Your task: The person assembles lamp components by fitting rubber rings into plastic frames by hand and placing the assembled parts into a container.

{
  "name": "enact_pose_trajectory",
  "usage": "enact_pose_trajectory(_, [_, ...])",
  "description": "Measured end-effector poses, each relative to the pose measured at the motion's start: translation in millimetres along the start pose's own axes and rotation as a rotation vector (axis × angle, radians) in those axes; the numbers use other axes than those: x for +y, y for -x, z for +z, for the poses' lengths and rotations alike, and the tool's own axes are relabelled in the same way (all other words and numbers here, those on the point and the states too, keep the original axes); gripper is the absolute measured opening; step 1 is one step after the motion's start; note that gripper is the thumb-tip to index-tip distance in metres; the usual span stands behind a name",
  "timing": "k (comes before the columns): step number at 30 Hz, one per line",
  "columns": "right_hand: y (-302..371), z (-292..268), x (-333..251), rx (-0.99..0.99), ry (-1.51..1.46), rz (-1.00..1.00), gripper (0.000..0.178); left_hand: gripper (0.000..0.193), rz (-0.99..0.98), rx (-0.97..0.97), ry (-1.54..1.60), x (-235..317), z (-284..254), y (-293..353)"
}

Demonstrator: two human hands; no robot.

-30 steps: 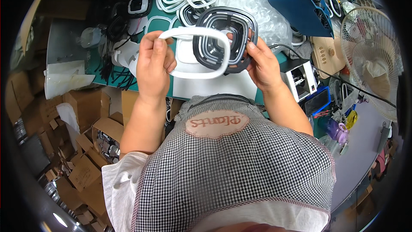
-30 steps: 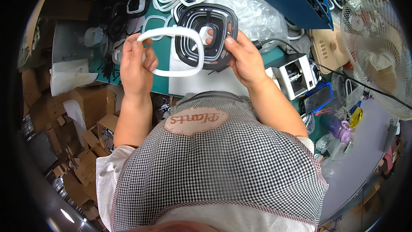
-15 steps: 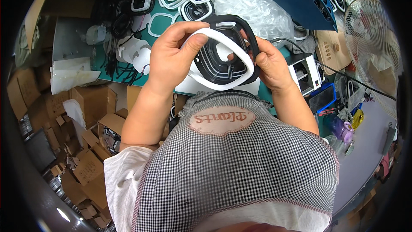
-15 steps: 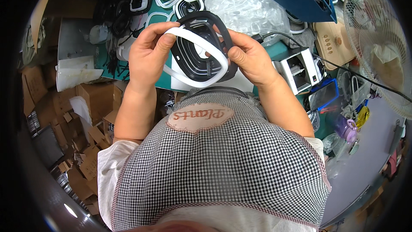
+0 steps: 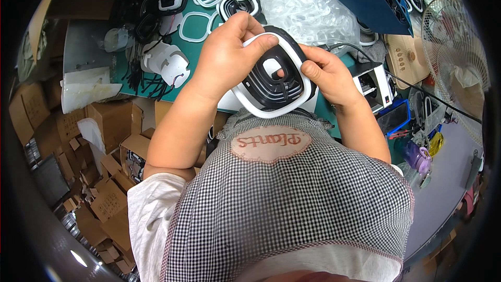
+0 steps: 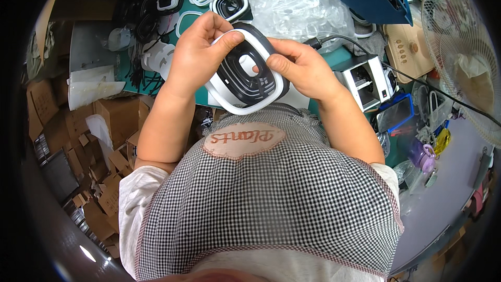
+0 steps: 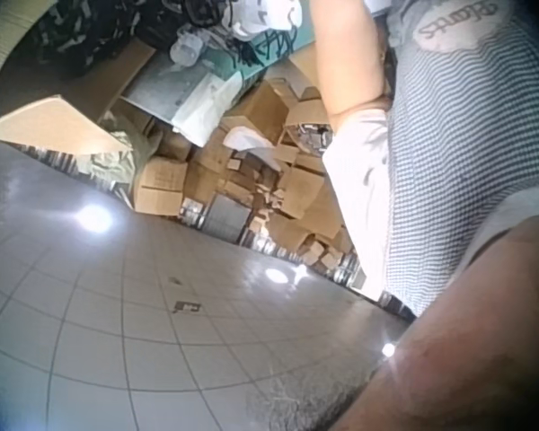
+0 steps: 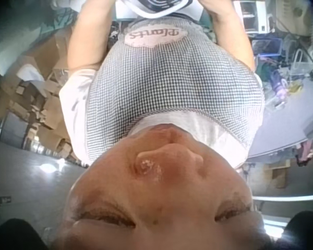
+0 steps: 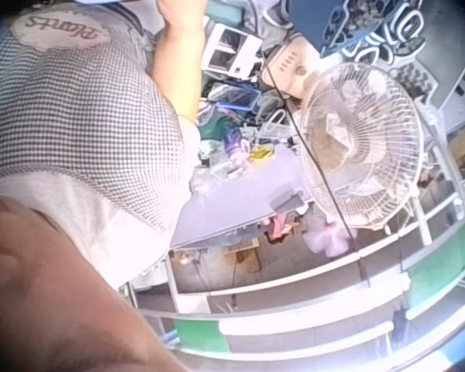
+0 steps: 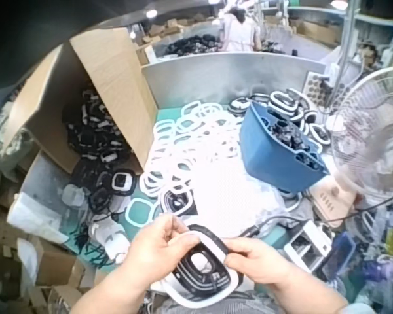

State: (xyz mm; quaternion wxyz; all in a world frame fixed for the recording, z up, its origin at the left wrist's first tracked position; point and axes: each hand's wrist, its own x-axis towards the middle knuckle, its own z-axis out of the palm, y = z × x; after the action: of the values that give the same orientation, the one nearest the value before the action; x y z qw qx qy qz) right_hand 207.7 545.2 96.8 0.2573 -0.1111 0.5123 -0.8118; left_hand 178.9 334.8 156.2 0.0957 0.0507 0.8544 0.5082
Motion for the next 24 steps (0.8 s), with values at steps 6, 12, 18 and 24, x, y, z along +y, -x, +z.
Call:
enact_pose_trajectory(6, [1, 18, -20, 0.092, 0.257, 0.108, 0.042, 0.041, -0.015, 0.073, -0.466, 4, 2, 0])
enact_pose_trajectory(12, [0, 21, -11, 0.182, 0.209, 0.062, 0.028, 0.042, 0.421, 0.218, -0.479, -28, 4, -9])
enact_pose_trajectory(18, [-5, 24, 2, 0.384, 0.494, -0.065, 0.027, 0.035, -0.024, 0.029, 0.078, -34, 14, -1])
enact_pose_trajectory(24, [-9, 11, -3, 0.455, 0.282, -0.083, 0.027, 0.045, -0.270, -0.122, 0.559, -53, -1, 26])
